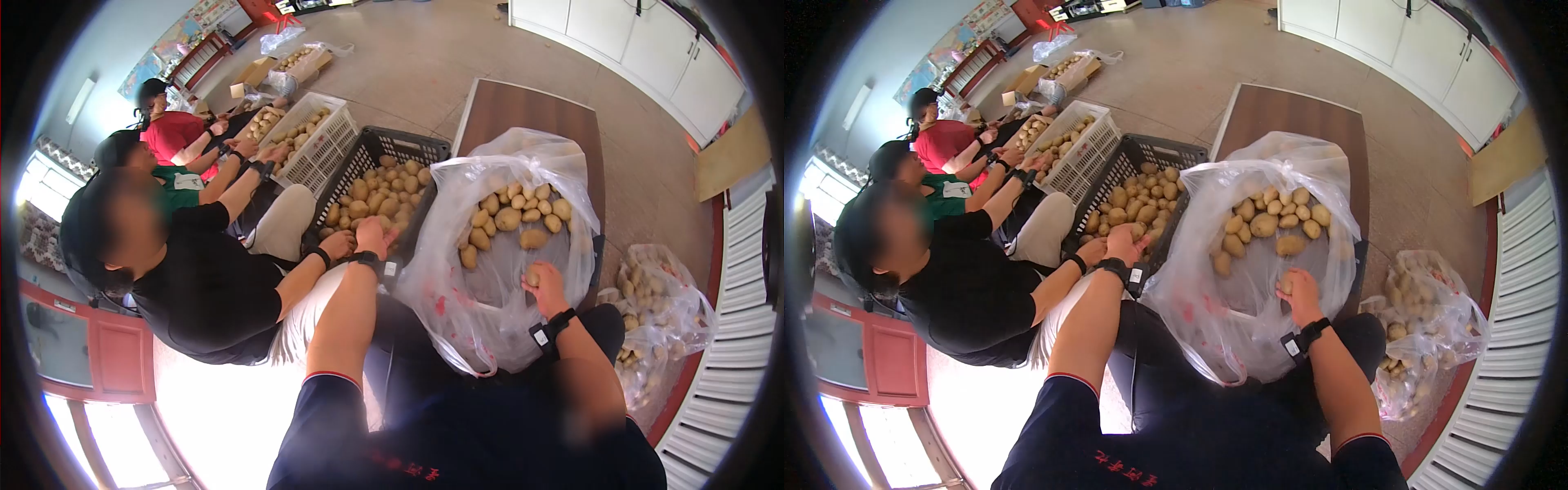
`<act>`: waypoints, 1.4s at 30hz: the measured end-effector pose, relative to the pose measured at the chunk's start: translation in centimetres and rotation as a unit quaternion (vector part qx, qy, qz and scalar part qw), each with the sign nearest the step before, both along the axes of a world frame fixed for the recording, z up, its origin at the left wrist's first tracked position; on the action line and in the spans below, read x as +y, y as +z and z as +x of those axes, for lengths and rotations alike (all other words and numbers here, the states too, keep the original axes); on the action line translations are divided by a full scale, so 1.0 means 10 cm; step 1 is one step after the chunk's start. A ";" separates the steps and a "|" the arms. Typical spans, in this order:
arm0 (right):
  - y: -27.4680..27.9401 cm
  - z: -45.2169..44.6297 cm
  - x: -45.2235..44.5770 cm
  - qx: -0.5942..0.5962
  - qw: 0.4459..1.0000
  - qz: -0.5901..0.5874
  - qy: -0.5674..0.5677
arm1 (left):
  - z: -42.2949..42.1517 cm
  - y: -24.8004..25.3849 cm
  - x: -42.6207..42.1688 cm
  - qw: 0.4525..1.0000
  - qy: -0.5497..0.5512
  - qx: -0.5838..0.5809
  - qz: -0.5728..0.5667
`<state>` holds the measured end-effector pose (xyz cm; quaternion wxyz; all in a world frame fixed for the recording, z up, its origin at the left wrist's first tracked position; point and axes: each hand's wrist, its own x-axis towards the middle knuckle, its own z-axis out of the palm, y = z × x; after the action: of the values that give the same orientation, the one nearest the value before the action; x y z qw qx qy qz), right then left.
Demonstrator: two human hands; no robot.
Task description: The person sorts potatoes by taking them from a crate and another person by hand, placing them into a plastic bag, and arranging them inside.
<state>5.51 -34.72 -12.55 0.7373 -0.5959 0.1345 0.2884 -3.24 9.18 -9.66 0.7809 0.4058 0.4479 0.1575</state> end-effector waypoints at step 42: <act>1.14 -0.19 1.20 -0.079 0.964 0.072 0.242 | 0.23 0.99 -1.29 0.895 -0.444 0.018 0.021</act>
<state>3.58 -22.71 -1.10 0.6948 -0.5768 -0.0939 0.4192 -0.97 -3.75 0.27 0.7527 0.5817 0.2313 -0.2038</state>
